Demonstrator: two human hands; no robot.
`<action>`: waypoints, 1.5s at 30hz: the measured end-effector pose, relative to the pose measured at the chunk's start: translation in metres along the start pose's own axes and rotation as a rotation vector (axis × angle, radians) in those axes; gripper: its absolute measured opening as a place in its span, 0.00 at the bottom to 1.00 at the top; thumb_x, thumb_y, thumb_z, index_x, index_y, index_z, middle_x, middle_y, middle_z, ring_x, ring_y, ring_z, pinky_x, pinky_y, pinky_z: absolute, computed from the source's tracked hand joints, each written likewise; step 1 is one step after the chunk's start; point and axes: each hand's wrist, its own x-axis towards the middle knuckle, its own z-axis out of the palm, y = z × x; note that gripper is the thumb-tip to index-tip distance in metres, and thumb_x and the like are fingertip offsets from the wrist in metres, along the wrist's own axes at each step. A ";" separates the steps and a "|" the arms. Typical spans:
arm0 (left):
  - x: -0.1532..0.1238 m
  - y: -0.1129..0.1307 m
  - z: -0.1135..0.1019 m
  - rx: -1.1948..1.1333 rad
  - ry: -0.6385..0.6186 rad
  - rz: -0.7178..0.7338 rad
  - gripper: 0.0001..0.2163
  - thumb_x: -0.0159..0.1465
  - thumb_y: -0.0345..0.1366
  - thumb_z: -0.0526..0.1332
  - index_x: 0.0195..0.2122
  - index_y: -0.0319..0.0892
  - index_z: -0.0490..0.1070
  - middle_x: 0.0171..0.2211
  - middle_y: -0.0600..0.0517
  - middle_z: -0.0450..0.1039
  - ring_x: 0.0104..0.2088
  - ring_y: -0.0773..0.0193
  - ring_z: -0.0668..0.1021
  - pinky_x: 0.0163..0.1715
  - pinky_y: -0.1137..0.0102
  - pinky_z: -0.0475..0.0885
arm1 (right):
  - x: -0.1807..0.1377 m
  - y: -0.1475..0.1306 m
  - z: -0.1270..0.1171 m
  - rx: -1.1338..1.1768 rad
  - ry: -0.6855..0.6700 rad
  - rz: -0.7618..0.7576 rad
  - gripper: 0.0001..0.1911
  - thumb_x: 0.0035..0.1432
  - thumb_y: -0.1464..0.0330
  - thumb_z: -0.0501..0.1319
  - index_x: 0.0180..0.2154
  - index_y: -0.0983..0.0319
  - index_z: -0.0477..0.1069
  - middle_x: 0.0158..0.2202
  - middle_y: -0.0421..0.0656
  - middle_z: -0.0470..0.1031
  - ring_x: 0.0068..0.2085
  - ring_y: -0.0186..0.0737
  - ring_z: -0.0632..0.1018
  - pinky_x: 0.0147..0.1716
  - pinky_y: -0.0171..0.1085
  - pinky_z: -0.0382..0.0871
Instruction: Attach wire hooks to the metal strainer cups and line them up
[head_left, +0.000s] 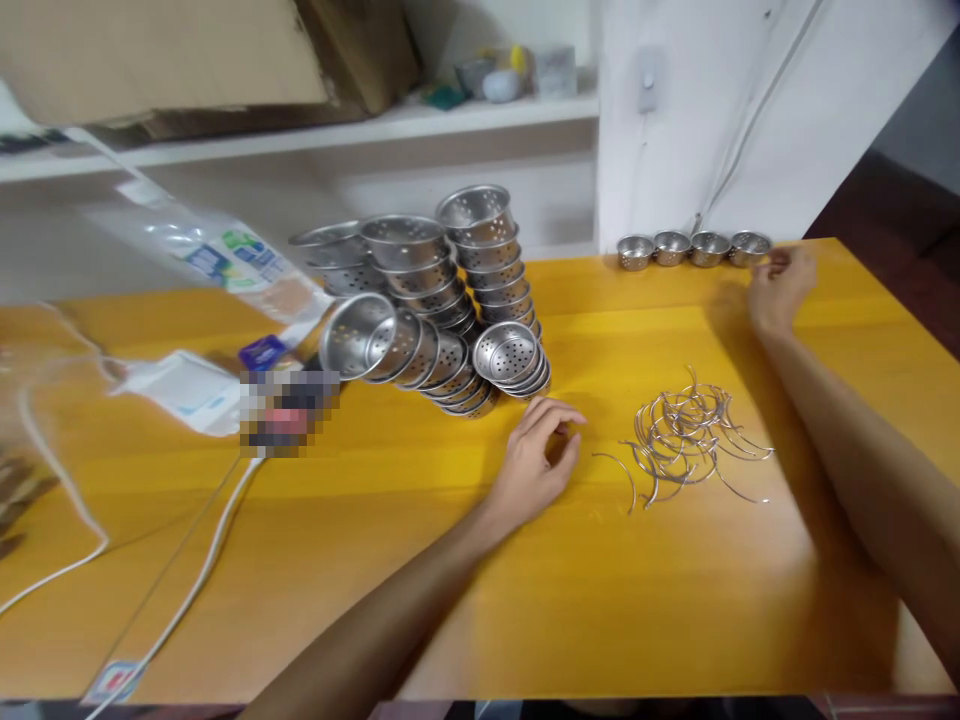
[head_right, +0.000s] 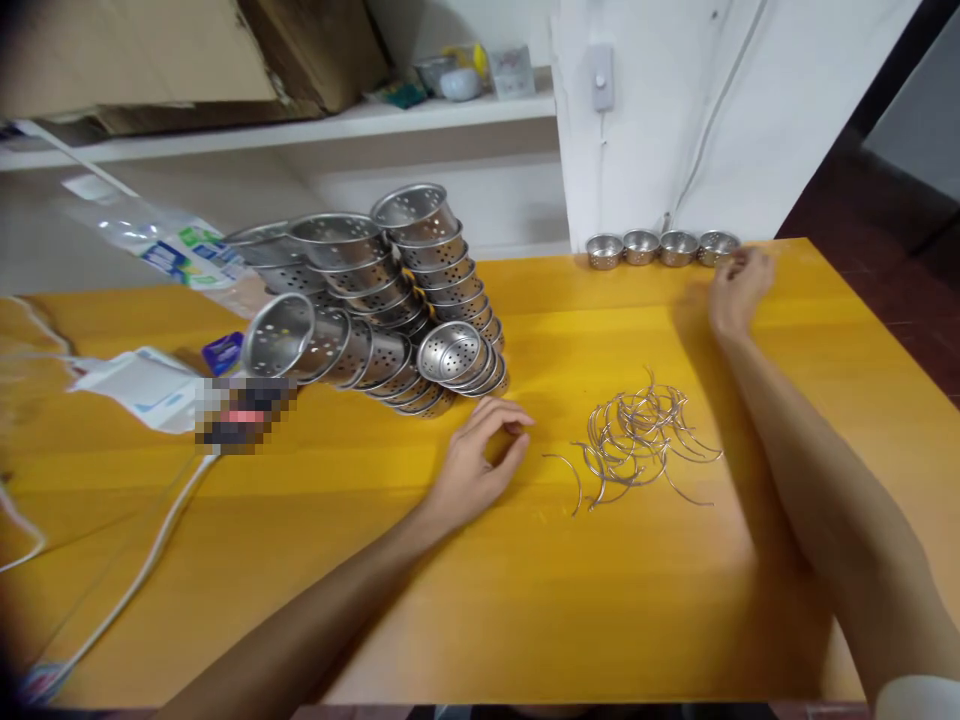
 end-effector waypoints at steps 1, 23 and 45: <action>0.000 -0.001 0.001 -0.002 0.011 0.008 0.08 0.69 0.24 0.61 0.45 0.42 0.75 0.41 0.49 0.78 0.42 0.61 0.79 0.43 0.67 0.76 | -0.013 -0.020 -0.004 0.018 -0.016 0.039 0.07 0.66 0.80 0.54 0.37 0.72 0.71 0.42 0.57 0.79 0.32 0.27 0.77 0.32 0.33 0.66; -0.013 0.015 0.019 -0.285 -0.100 -0.013 0.07 0.70 0.39 0.72 0.39 0.43 0.87 0.35 0.49 0.86 0.34 0.62 0.85 0.39 0.68 0.79 | -0.197 -0.229 -0.100 0.624 -0.675 -0.001 0.32 0.67 0.78 0.57 0.67 0.45 0.65 0.55 0.49 0.61 0.56 0.49 0.77 0.48 0.55 0.88; 0.008 -0.001 -0.034 0.637 0.421 0.255 0.17 0.73 0.31 0.64 0.62 0.43 0.75 0.55 0.39 0.80 0.52 0.48 0.81 0.48 0.57 0.78 | -0.179 -0.200 -0.102 0.586 -0.545 0.259 0.22 0.60 0.68 0.76 0.54 0.55 0.74 0.40 0.41 0.80 0.40 0.47 0.87 0.48 0.52 0.84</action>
